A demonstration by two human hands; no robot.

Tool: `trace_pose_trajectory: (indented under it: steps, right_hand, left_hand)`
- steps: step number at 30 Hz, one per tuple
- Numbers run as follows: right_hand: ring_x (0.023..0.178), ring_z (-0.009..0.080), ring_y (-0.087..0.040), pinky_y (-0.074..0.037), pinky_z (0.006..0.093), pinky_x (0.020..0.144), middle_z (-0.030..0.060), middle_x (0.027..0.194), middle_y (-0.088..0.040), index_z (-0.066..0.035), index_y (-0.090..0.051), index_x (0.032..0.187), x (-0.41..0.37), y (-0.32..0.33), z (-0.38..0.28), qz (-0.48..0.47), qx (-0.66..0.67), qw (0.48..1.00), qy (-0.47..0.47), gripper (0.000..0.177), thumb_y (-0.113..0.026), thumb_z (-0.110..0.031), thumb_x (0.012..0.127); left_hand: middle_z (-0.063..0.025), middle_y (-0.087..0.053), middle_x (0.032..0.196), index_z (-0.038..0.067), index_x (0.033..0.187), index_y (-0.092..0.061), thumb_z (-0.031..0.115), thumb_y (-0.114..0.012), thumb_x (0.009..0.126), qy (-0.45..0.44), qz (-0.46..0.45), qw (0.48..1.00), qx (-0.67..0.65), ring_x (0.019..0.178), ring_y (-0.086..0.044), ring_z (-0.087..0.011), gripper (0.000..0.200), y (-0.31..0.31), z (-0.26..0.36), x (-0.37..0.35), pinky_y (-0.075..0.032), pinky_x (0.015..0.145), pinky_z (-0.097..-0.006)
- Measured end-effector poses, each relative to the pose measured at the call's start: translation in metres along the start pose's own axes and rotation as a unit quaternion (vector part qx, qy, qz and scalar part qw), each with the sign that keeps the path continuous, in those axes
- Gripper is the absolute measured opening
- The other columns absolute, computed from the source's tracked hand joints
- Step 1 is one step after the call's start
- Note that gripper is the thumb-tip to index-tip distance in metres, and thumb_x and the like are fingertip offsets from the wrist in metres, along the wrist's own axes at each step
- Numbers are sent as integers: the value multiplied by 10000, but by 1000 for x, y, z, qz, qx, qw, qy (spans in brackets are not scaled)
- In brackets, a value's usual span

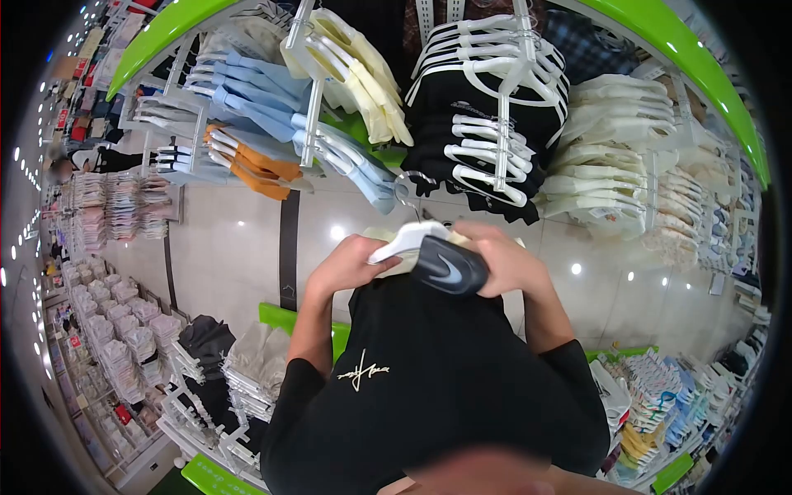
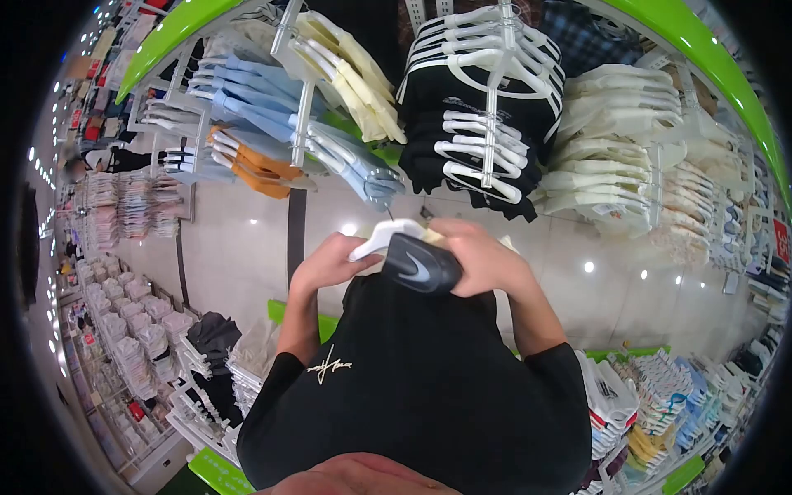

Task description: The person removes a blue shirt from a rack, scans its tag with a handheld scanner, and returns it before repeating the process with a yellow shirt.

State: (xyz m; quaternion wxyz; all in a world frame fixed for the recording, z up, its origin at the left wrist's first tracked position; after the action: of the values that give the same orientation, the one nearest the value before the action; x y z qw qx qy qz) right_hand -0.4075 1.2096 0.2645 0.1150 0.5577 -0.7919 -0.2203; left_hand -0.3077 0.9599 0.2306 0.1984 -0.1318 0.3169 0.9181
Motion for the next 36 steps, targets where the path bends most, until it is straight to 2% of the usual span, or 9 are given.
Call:
trace_pose_trajectory:
  steps: [3, 4, 8, 11, 17, 22, 25, 34, 36]
  right_hand:
    - [1217, 396, -571, -456, 460, 1046, 190, 1284, -611, 14, -737, 1060, 9, -7, 3, 156, -30, 987, 31, 516, -777, -217, 600]
    - [1339, 399, -510, -386, 476, 1153, 179, 1468, -542, 0, -749, 1142, 9, -8, 1, 172, -34, 984, 27, 560, -775, -172, 610]
    - [1394, 394, -493, -384, 465, 1172, 167, 1542, -512, -16, -750, 1192, 10, -20, 4, 265, -14, 964, 23, 580, -775, -166, 632]
    - [1389, 399, -500, -401, 475, 1159, 170, 1531, -520, -38, -748, 1212, 10, -35, 12, 259, 87, 962, -11, 583, -785, -177, 647]
    - [1290, 370, -598, -487, 442, 1083, 165, 1418, -613, -5, -718, 1220, 11, -67, 20, 204, 70, 975, -55, 570, -796, -138, 672]
    - [1168, 378, -658, -521, 416, 1005, 168, 1306, -669, 16, -703, 1192, 11, -80, 21, 204, 94, 971, -85, 525, -787, -79, 682]
    - [1089, 350, -691, -532, 380, 950, 166, 1219, -698, 29, -686, 1196, 9, -81, 15, 218, 152, 958, -109, 508, -781, -57, 704]
    - [1014, 246, -716, -528, 341, 931, 153, 1079, -744, 24, -660, 1256, -16, -94, 24, 295, 162, 925, -175, 530, -774, -44, 743]
    - [958, 169, -683, -533, 322, 893, 108, 1026, -750, 37, -678, 1158, -22, -97, 25, 310, 156, 920, -183, 403, -822, -66, 796]
  left_hand:
    - [-191, -681, 774, 16, 1022, -756, 233, -751, 962, 18, 86, 991, -104, 672, -645, -314, 225, 1, -15, -8, -522, 694, -406]
    - [-167, -696, 761, -17, 1031, -746, 229, -737, 985, 32, 94, 990, -105, 652, -612, -236, 251, 2, -24, -13, -515, 685, -390]
    - [-70, -716, 761, -58, 1023, -735, 225, -736, 999, 126, 154, 963, -181, 720, -608, -106, 284, 8, -43, -27, -529, 692, -333]
    - [-51, -727, 831, -55, 1055, -732, 190, -715, 1013, 134, 203, 913, -328, 755, -622, -93, 249, -2, -58, -30, -536, 712, -302]
    - [-60, -709, 1055, -37, 1212, -624, 110, -646, 1038, 91, 305, 818, -478, 911, -642, -96, 229, -27, -50, 0, -530, 790, -276]
    - [-94, -688, 1051, -39, 1215, -546, 126, -611, 1052, 18, 362, 814, -453, 901, -648, -110, 241, -28, -44, 37, -525, 786, -283]
    - [-104, -687, 1043, -37, 1203, -531, 140, -615, 1054, -5, 432, 773, -465, 886, -646, -111, 246, -26, -47, 60, -526, 775, -287]
    - [-142, -685, 801, -82, 1123, -515, 299, -691, 1024, 43, 492, 815, -303, 723, -653, -165, 432, -5, -93, 124, -515, 679, -356]
    - [-143, -688, 789, -75, 1117, -526, 305, -698, 1018, 30, 504, 811, -296, 719, -663, -189, 429, 9, -90, 130, -515, 683, -373]
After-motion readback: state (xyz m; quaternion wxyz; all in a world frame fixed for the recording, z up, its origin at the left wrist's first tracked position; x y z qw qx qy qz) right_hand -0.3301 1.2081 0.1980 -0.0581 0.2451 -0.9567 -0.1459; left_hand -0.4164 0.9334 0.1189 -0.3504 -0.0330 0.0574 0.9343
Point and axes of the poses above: each hand's wrist, its own x-axis towards the middle knuckle, its own y-axis out of the back of the hand, z = x × y, the point moved 4 cm from there along x, towards the middle knuckle
